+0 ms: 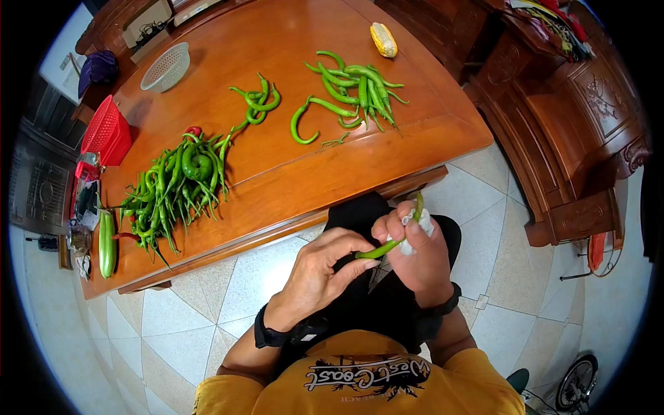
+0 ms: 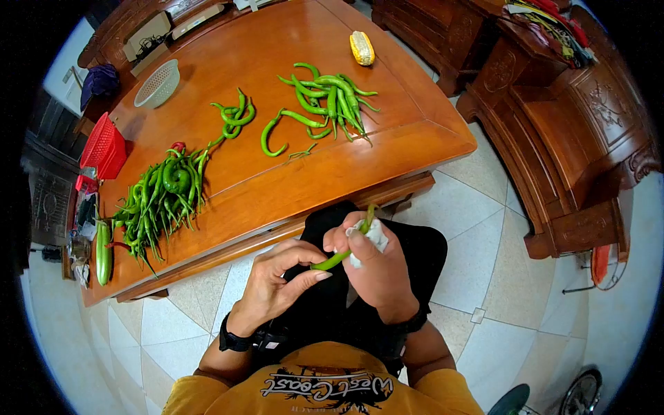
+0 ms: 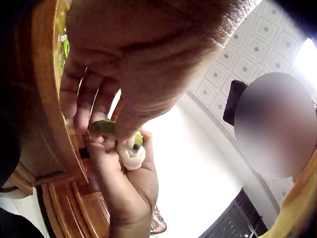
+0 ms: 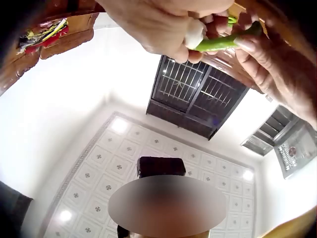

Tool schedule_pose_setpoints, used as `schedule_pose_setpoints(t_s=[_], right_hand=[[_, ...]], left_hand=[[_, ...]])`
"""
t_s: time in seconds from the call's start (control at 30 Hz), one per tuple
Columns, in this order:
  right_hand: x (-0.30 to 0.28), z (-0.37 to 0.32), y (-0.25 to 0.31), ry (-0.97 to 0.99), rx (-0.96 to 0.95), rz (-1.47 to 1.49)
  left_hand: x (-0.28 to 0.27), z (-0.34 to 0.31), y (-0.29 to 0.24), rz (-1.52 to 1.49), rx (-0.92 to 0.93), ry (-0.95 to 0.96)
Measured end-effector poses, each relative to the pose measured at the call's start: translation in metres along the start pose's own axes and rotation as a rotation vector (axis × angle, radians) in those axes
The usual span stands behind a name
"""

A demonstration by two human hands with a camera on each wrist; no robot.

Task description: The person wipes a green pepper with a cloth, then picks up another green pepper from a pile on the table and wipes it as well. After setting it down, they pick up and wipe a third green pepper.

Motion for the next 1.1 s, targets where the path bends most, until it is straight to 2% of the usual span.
schedule_pose_setpoints(t_s=[0.1,0.27,0.37,0.4,0.5,0.63,0.73,0.87,1.1], right_hand=[[-0.005,0.002,0.004,0.008,-0.043,0.014],[0.002,0.002,0.003,0.022,-0.049,0.023],[0.005,0.000,-0.007,0.061,-0.015,-0.109],[0.006,0.001,-0.008,0.092,-0.041,-0.067],[0.013,-0.004,-0.015,0.022,0.022,-0.288],[0.004,-0.002,-0.013,0.021,0.016,-0.247],[0.006,0.003,-0.002,0.051,-0.116,-0.135],[0.000,0.004,0.004,0.024,-0.176,-0.103],[0.009,0.000,-0.003,0.121,0.009,-0.123]], left_hand=[[-0.002,0.000,-0.002,0.057,0.049,-0.046],[0.001,-0.001,0.002,0.045,0.018,0.001],[0.002,0.000,0.000,0.045,0.028,-0.012],[0.003,0.000,0.000,0.047,0.029,-0.014],[0.005,-0.002,0.004,0.002,0.052,-0.076],[0.004,0.000,-0.002,-0.036,0.011,-0.011],[0.003,0.000,-0.001,-0.042,-0.024,0.050],[0.001,-0.002,0.001,-0.078,-0.092,0.104],[0.002,-0.002,0.003,-0.171,-0.110,0.075]])
Point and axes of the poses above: each hand's wrist, its own z-axis towards the middle knuckle, its own x-axis out of the palm, y = z × x, the point moved 4 cm from there along z, towards the middle knuckle, and after that the axes turned 8 degrees about y, right-handed, at the moved point
